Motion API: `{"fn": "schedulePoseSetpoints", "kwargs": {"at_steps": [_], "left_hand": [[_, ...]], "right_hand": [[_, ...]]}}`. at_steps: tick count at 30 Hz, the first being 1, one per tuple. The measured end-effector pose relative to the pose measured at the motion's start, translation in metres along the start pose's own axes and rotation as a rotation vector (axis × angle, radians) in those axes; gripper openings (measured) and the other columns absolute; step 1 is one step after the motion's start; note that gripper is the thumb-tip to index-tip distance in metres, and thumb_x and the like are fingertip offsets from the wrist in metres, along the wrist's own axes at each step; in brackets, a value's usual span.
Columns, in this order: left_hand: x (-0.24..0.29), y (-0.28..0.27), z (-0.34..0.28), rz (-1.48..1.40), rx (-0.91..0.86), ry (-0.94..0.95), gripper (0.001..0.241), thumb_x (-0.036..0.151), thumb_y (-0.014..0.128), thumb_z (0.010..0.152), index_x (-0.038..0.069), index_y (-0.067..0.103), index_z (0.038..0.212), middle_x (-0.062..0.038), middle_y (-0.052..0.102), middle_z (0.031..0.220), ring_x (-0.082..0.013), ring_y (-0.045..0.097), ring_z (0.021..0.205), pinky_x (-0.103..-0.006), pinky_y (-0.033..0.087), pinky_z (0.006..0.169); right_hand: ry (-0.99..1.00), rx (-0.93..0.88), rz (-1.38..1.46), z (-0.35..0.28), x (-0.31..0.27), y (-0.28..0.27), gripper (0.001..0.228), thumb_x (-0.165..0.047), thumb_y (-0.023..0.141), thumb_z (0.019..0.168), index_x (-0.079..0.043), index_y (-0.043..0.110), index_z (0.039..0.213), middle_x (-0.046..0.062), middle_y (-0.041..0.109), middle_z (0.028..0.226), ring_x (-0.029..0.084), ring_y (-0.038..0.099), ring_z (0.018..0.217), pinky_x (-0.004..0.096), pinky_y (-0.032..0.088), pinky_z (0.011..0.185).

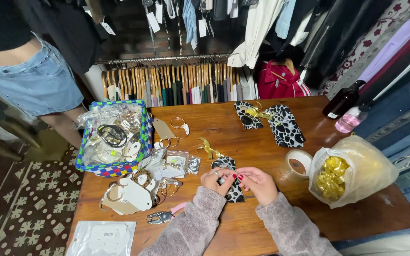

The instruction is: Packing small accessories into decorative bags and sealing them with tape on a workspace.

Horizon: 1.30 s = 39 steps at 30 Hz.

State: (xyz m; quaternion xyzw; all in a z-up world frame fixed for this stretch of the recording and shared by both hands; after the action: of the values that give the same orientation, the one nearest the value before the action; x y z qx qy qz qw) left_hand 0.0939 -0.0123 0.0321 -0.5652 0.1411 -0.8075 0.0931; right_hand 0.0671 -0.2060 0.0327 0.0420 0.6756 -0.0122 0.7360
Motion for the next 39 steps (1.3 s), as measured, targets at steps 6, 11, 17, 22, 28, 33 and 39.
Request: {"fn": "schedulePoseSetpoints", "kwargs": {"at_steps": [6,11,17,22,28,33,39], "left_hand": [[0.014,-0.009,0.000,0.019,0.024,-0.004,0.007,0.036,0.088,0.094,0.038,0.089,0.100,0.013,0.075,0.082,-0.0110,0.076,0.089,-0.0318,0.051,0.100],[0.005,-0.023,0.005,-0.093,0.148,-0.027,0.012,0.032,0.091,0.092,0.031,0.090,0.104,0.008,0.076,0.084,-0.0113,0.074,0.082,-0.0315,0.056,0.093],[0.026,-0.032,-0.007,-0.284,0.284,0.053,0.005,0.019,0.087,0.097,0.015,0.087,0.101,-0.001,0.068,0.079,-0.0140,0.062,0.072,-0.0315,0.058,0.079],[0.062,-0.037,-0.013,-0.312,0.217,0.164,0.002,0.013,0.084,0.099,0.012,0.084,0.097,-0.004,0.062,0.072,-0.0173,0.059,0.067,-0.0331,0.058,0.071],[0.007,-0.023,0.001,-0.293,0.270,0.095,0.005,0.016,0.086,0.097,0.014,0.086,0.101,-0.002,0.063,0.073,-0.0153,0.060,0.068,-0.0311,0.058,0.071],[-0.059,-0.018,0.007,-0.393,0.425,-0.060,0.040,0.025,0.088,0.100,0.012,0.062,0.126,-0.009,0.073,0.138,-0.0184,0.072,0.110,-0.0334,0.062,0.093],[-0.054,-0.003,0.009,-0.635,0.291,-0.084,0.070,0.025,0.094,0.095,0.005,0.052,0.147,-0.009,0.075,0.136,-0.0118,0.074,0.113,-0.0256,0.064,0.097]], "right_hand": [[0.013,-0.061,0.018,0.012,0.009,-0.003,0.025,0.000,0.085,0.094,0.006,0.085,0.118,0.022,0.086,0.099,0.021,0.081,0.074,0.029,0.067,0.061],[-0.015,-0.060,-0.068,0.043,-0.024,0.003,0.021,-0.003,0.084,0.096,0.003,0.085,0.116,0.019,0.086,0.095,0.019,0.080,0.080,0.028,0.065,0.067],[-0.072,-0.304,-0.235,0.136,-0.017,0.068,0.023,-0.019,0.096,0.086,-0.008,0.090,0.106,0.023,0.065,0.153,0.037,0.067,0.132,0.048,0.055,0.111],[-0.211,-0.733,-0.712,0.185,0.033,0.134,0.025,-0.051,0.095,0.084,-0.036,0.093,0.104,0.018,0.063,0.162,0.048,0.065,0.139,0.049,0.043,0.125],[-0.010,-0.610,-0.424,0.191,0.021,0.124,0.028,-0.016,0.093,0.092,-0.003,0.087,0.116,0.010,0.075,0.108,0.016,0.071,0.091,0.032,0.064,0.089],[-0.066,-0.237,-0.076,0.153,-0.081,0.077,0.024,-0.014,0.088,0.099,-0.006,0.083,0.121,0.010,0.083,0.093,0.009,0.071,0.079,0.024,0.063,0.079],[-0.067,-0.247,-0.064,0.084,-0.056,0.072,0.023,-0.014,0.093,0.092,-0.003,0.087,0.111,0.012,0.083,0.120,0.015,0.077,0.100,0.033,0.064,0.099]]}}
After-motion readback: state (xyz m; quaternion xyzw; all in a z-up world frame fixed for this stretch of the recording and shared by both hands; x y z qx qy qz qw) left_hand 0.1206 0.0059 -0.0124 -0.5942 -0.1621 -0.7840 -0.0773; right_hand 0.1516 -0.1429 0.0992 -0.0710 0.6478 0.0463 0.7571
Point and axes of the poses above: each hand's wrist, its own z-axis towards the middle knuckle, its own y-axis out of the palm, x = y × z, the point moved 10 cm from there along z, towards the middle knuckle
